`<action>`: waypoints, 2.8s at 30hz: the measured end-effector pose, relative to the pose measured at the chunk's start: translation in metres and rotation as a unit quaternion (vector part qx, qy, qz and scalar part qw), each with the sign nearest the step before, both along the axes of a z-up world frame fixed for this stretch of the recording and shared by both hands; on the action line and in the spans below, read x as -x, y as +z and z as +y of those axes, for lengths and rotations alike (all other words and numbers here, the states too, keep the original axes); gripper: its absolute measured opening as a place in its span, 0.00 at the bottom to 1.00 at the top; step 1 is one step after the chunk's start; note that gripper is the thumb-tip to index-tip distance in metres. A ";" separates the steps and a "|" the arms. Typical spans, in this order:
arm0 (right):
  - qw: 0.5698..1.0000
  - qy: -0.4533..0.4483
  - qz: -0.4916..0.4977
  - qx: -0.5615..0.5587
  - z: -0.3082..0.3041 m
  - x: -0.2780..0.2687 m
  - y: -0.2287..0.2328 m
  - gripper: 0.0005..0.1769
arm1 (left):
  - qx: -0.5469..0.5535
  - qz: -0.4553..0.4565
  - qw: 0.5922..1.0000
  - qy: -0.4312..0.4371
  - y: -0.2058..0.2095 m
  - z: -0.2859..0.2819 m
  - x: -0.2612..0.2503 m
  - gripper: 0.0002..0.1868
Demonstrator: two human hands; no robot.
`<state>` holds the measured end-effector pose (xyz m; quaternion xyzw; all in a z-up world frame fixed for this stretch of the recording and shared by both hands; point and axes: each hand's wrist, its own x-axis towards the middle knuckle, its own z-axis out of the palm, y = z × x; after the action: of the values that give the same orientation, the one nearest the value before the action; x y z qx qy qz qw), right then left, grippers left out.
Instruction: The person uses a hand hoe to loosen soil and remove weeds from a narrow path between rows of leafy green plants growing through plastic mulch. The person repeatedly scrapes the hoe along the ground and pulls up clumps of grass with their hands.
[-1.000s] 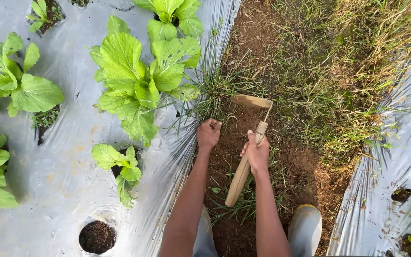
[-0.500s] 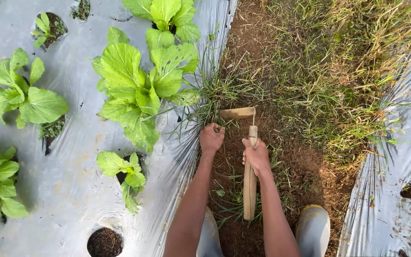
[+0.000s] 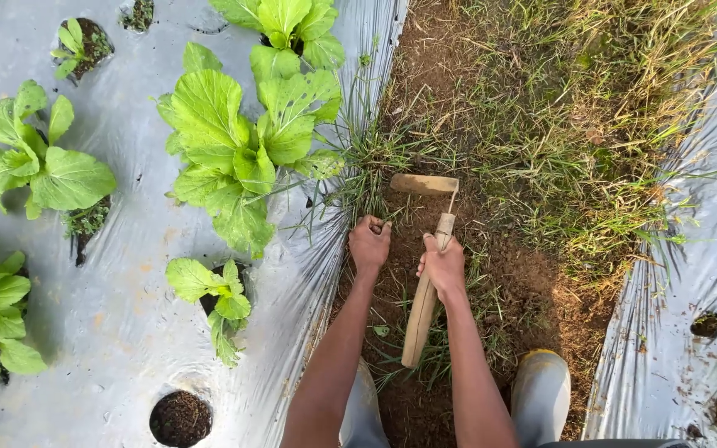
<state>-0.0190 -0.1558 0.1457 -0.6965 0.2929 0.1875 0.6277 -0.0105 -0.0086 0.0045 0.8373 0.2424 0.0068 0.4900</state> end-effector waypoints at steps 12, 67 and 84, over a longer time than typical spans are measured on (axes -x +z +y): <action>0.990 0.079 -0.015 0.114 -0.027 0.001 0.034 0.11 | -0.132 0.085 0.986 0.054 0.018 -0.026 0.012 0.06; 0.997 -0.001 0.022 0.075 -0.032 -0.016 0.022 0.11 | -0.349 -0.044 0.907 -0.232 0.005 -0.079 0.019 0.24; 0.991 0.108 0.064 0.033 -0.036 -0.006 -0.008 0.13 | -0.278 0.051 0.959 0.012 0.040 -0.038 0.037 0.26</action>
<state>-0.0131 -0.1921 0.1377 -0.7310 0.2617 0.2890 0.5600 -0.0473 -0.0468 0.0450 0.9368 0.2658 0.0373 0.2246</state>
